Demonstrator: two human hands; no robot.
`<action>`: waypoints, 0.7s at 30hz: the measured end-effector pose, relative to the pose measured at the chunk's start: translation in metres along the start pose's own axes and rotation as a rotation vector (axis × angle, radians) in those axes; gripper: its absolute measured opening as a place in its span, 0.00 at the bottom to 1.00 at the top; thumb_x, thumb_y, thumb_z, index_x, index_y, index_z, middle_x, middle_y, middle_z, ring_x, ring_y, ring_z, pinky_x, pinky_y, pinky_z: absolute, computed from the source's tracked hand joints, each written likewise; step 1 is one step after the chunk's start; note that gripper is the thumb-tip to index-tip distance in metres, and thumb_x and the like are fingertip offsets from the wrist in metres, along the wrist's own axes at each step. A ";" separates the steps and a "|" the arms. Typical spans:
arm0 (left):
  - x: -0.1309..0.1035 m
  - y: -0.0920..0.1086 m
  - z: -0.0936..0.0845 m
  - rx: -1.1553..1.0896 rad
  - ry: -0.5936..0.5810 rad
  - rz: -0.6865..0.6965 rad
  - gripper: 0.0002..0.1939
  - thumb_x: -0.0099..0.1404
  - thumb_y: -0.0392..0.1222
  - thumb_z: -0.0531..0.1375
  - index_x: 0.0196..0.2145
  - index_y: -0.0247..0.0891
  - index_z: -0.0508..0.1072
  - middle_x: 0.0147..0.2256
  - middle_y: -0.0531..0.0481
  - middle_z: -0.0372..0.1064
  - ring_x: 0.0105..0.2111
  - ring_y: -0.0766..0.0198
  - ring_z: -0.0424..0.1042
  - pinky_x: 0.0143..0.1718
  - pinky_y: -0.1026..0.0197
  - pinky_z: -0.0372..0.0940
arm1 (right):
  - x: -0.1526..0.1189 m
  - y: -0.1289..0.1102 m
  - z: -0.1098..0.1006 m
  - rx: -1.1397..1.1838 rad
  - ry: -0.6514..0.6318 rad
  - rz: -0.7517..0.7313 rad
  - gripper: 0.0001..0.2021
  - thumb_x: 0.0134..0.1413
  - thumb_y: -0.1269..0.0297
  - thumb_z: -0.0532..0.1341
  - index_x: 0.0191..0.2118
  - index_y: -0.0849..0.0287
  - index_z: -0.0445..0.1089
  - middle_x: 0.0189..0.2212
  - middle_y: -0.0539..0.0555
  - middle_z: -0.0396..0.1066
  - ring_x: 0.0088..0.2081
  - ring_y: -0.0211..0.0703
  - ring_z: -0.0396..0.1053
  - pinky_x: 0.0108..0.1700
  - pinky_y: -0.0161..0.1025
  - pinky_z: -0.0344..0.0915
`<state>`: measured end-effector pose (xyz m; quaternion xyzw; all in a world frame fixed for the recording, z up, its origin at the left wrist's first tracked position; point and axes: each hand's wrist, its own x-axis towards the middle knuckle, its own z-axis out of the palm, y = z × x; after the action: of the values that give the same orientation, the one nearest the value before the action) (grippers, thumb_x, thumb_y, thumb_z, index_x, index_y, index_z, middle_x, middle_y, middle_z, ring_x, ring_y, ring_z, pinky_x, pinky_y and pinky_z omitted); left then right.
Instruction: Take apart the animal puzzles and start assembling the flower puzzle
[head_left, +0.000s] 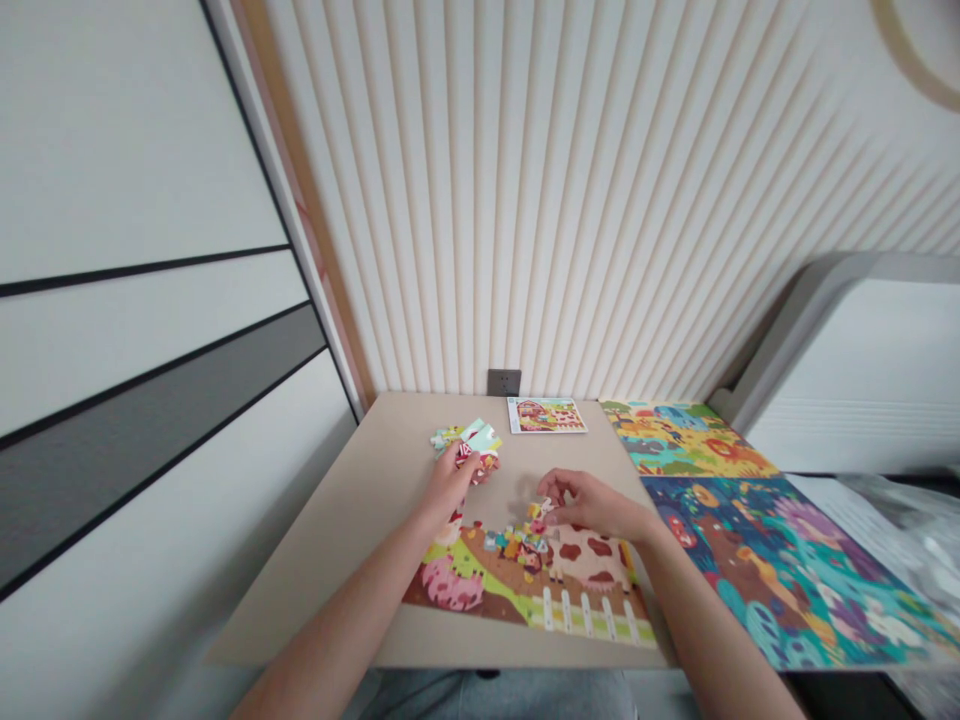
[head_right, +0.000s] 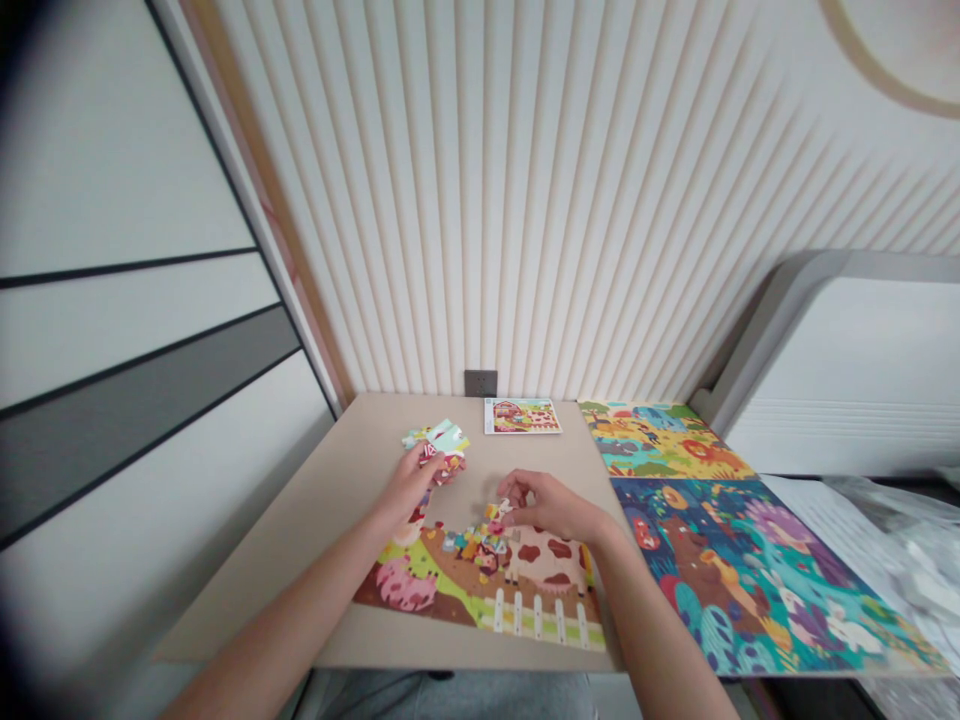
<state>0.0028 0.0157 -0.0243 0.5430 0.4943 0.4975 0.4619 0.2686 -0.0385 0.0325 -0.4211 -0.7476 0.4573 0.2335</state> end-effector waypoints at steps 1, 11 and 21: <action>0.000 0.001 -0.001 -0.007 -0.017 0.012 0.18 0.65 0.52 0.60 0.48 0.40 0.70 0.42 0.46 0.78 0.38 0.57 0.78 0.37 0.60 0.71 | -0.001 -0.004 0.002 0.046 -0.019 -0.007 0.21 0.50 0.51 0.69 0.48 0.56 0.72 0.31 0.48 0.70 0.30 0.39 0.65 0.31 0.34 0.62; 0.021 0.003 -0.036 0.401 0.349 0.212 0.11 0.66 0.49 0.56 0.39 0.40 0.69 0.33 0.49 0.75 0.33 0.59 0.75 0.36 0.61 0.65 | 0.014 0.006 0.033 -0.368 -0.186 -0.160 0.32 0.42 0.52 0.74 0.56 0.53 0.73 0.36 0.50 0.68 0.35 0.41 0.65 0.40 0.36 0.64; 0.049 -0.026 -0.060 0.745 0.432 0.157 0.12 0.65 0.49 0.55 0.37 0.39 0.71 0.34 0.42 0.73 0.38 0.50 0.74 0.41 0.53 0.66 | 0.011 0.017 0.030 -0.268 -0.170 -0.098 0.22 0.42 0.59 0.74 0.45 0.57 0.73 0.37 0.49 0.67 0.34 0.39 0.64 0.35 0.33 0.61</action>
<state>-0.0585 0.0672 -0.0409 0.5921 0.6824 0.4209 0.0810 0.2480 -0.0393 0.0028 -0.3711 -0.8387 0.3756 0.1332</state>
